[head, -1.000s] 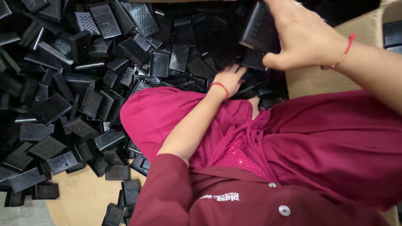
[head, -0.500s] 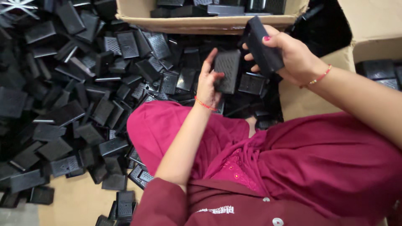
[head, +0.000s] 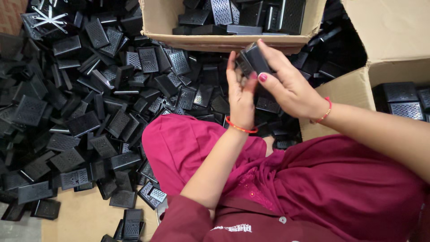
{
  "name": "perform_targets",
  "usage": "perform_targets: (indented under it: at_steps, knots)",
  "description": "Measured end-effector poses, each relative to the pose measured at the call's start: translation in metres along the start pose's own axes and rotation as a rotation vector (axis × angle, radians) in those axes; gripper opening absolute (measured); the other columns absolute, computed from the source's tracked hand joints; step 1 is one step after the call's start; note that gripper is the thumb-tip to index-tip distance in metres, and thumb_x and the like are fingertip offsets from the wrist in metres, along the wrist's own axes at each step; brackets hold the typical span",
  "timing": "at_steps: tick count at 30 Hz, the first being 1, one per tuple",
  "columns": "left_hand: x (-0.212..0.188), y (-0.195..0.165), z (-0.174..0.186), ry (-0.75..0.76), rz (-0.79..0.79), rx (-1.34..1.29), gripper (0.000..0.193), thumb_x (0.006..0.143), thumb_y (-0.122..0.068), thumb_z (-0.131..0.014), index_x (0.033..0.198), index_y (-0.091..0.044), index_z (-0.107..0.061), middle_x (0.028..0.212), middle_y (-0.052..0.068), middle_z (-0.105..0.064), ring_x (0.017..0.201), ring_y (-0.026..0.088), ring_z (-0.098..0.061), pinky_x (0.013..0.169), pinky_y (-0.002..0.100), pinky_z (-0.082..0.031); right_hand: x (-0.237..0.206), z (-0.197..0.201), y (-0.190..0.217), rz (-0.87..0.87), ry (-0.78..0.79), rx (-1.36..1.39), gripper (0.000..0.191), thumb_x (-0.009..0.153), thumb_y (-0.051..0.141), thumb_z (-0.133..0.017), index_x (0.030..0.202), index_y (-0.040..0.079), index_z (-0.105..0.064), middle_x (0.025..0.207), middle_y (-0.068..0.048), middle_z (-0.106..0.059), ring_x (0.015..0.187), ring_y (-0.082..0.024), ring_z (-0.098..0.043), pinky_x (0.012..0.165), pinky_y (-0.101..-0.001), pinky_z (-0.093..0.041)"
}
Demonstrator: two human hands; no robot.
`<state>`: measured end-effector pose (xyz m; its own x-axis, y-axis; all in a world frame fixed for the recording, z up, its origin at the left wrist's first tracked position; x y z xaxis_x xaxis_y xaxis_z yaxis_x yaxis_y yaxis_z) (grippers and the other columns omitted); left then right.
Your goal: The person sits cross-legged on the floor and repeatedly picks up small black plastic components from a pile. They turn each piece over in their hands to inspect it, then place it into a cardboard box. The task continues with the same repetitive cycle of picking, inspecting, and placing.
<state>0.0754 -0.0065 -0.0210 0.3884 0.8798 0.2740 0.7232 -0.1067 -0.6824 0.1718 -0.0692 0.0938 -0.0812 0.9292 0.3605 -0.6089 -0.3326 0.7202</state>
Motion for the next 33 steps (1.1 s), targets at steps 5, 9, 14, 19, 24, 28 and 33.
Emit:
perform_targets:
  at_steps: [5,9,14,19,24,28,33]
  knots:
    - [0.001,-0.03,0.005,0.019,0.151,-0.244,0.081,0.096,0.0,-0.058,0.165,-0.012,-0.019,0.153,0.014,-0.046,0.132,0.025,-0.057,0.105,0.036,-0.051,0.0,-0.003,0.014,0.099,0.037,-0.047,0.063,0.107,0.014,-0.055,0.163,-0.001,-0.029,0.162,-0.022,-0.04,0.153,-0.035,-0.042,0.127,-0.0392,-0.031]
    - [0.002,-0.046,0.011,0.041,0.181,-0.321,0.087,0.089,0.006,-0.063,0.165,-0.009,-0.023,0.149,0.021,-0.047,0.131,0.031,-0.058,0.105,0.04,-0.054,0.002,-0.001,0.015,-0.054,-0.039,0.124,0.06,0.103,0.016,-0.057,0.157,0.002,-0.036,0.159,-0.02,-0.041,0.138,-0.032,-0.054,0.118,-0.0372,-0.043]
    - [-0.004,-0.05,0.004,0.106,0.169,-0.375,0.088,0.091,0.003,-0.071,0.166,-0.007,-0.025,0.157,0.016,-0.046,0.138,0.028,-0.055,0.111,0.037,-0.053,0.002,-0.002,0.022,0.114,-0.021,-0.066,0.051,0.107,0.01,-0.057,0.156,-0.001,-0.044,0.16,-0.023,-0.046,0.149,-0.037,-0.05,0.125,-0.0395,-0.038]
    - [-0.004,-0.052,0.001,0.096,0.148,-0.273,0.09,0.091,0.001,-0.074,0.165,-0.006,-0.024,0.159,0.016,-0.044,0.143,0.029,-0.052,0.113,0.038,-0.049,0.002,-0.001,0.023,0.108,-0.008,-0.071,0.051,0.109,0.011,-0.053,0.157,-0.001,-0.043,0.16,-0.024,-0.048,0.151,-0.036,-0.049,0.125,-0.0391,-0.038]
    - [-0.005,-0.053,-0.005,0.125,0.072,-0.269,0.089,0.091,0.005,-0.075,0.166,-0.003,-0.027,0.156,0.017,-0.044,0.146,0.028,-0.05,0.123,0.037,-0.044,0.003,-0.001,0.024,0.109,-0.034,-0.068,0.05,0.11,0.012,-0.051,0.157,-0.002,-0.042,0.16,-0.024,-0.048,0.152,-0.035,-0.049,0.126,-0.0389,-0.037]
    - [-0.007,-0.054,-0.003,0.086,0.1,-0.286,0.094,0.089,0.006,-0.075,0.167,-0.004,-0.024,0.16,0.019,-0.044,0.146,0.031,-0.049,0.121,0.039,-0.042,0.003,-0.001,0.024,0.113,-0.018,-0.064,0.049,0.11,0.012,-0.051,0.156,-0.002,-0.044,0.161,-0.023,-0.048,0.153,-0.035,-0.048,0.127,-0.039,-0.037]
    - [-0.009,-0.053,-0.004,0.083,0.047,-0.28,0.094,0.09,0.007,-0.075,0.168,-0.001,-0.024,0.159,0.019,-0.043,0.147,0.029,-0.047,0.127,0.04,-0.039,0.002,0.002,0.022,0.114,0.02,-0.018,0.047,0.111,0.014,-0.05,0.155,-0.003,-0.044,0.16,-0.021,-0.049,0.153,-0.033,-0.048,0.127,-0.0385,-0.037]
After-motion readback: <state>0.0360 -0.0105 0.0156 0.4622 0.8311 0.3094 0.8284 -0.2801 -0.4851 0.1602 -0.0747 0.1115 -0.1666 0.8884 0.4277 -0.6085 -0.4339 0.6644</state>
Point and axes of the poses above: each hand's wrist, its own x-axis towards the middle knuckle, its own z-axis out of the back of the hand, y = z × x, the point moved 3 cm from there along x, towards the middle knuckle
